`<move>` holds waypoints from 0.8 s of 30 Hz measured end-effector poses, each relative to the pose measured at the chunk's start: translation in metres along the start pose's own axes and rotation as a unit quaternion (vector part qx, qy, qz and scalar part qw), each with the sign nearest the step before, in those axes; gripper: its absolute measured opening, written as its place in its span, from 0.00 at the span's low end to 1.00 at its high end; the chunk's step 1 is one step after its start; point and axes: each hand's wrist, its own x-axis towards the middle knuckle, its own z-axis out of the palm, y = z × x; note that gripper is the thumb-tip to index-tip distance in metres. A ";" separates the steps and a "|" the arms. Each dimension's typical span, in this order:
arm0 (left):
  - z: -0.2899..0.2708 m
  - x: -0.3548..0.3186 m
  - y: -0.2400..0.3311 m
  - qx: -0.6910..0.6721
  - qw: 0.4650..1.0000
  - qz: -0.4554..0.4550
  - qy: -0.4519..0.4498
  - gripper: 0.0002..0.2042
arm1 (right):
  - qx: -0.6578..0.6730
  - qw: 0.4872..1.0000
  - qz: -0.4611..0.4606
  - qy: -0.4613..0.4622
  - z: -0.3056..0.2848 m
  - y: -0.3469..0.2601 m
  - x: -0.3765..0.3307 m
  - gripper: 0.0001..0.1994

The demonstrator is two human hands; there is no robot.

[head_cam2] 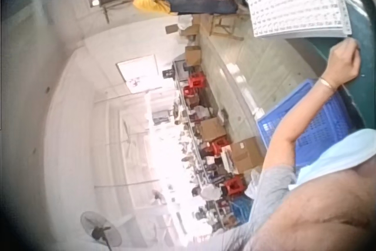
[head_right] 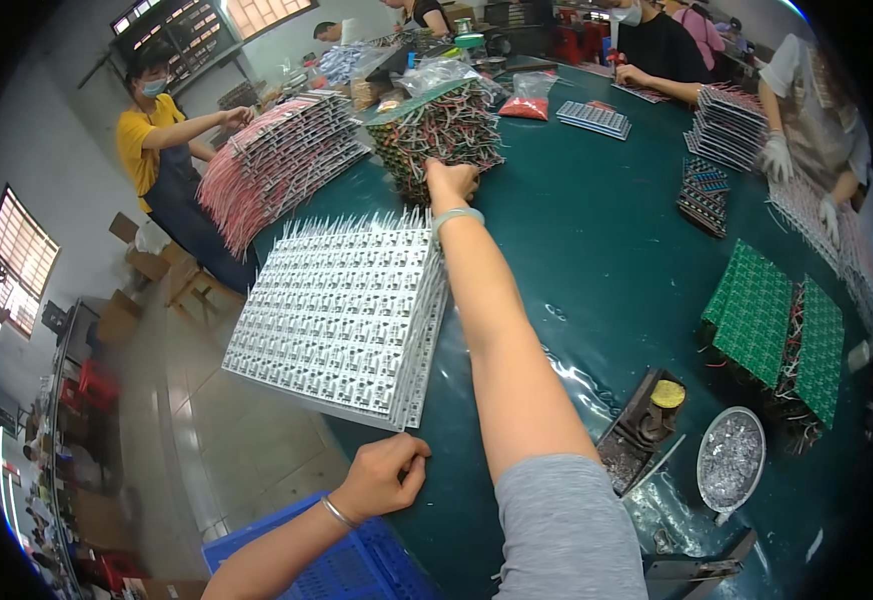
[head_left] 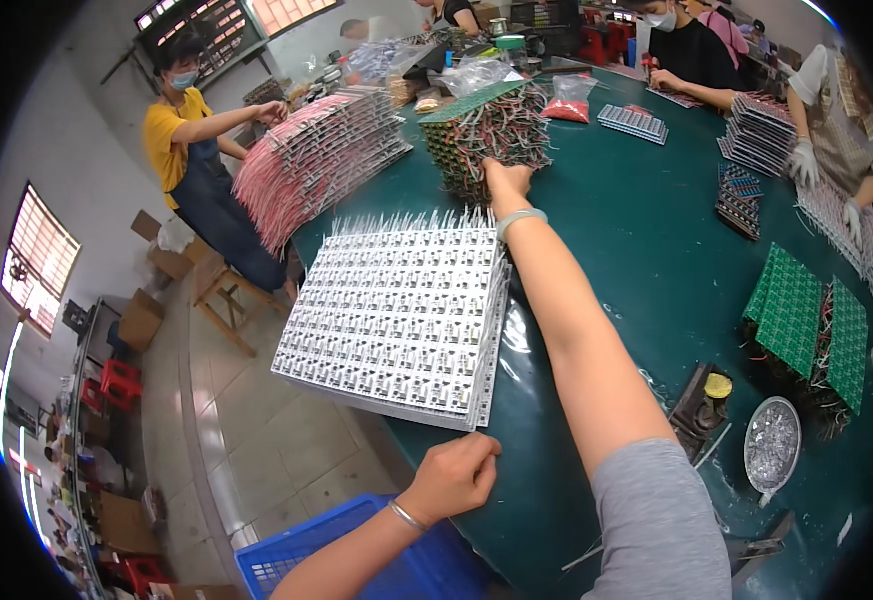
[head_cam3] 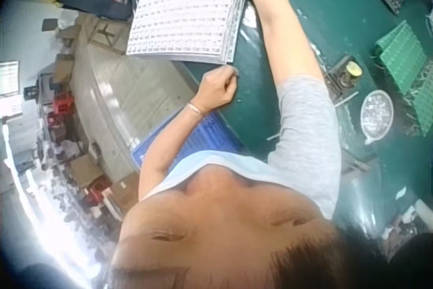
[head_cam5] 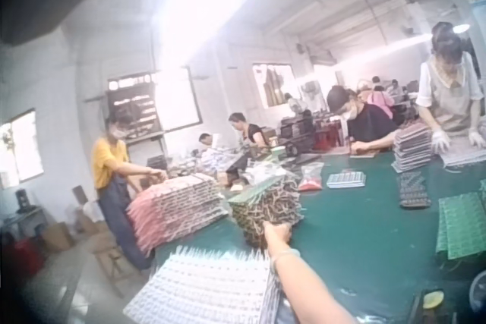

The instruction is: The recorder is assembling, inspecting, and sorting LED panels at a factory assembly line workbench.

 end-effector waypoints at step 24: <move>0.000 -0.004 0.001 0.005 1.000 -0.014 0.020 0.04 | -0.041 0.998 0.016 -0.045 0.000 -0.003 -0.027 0.52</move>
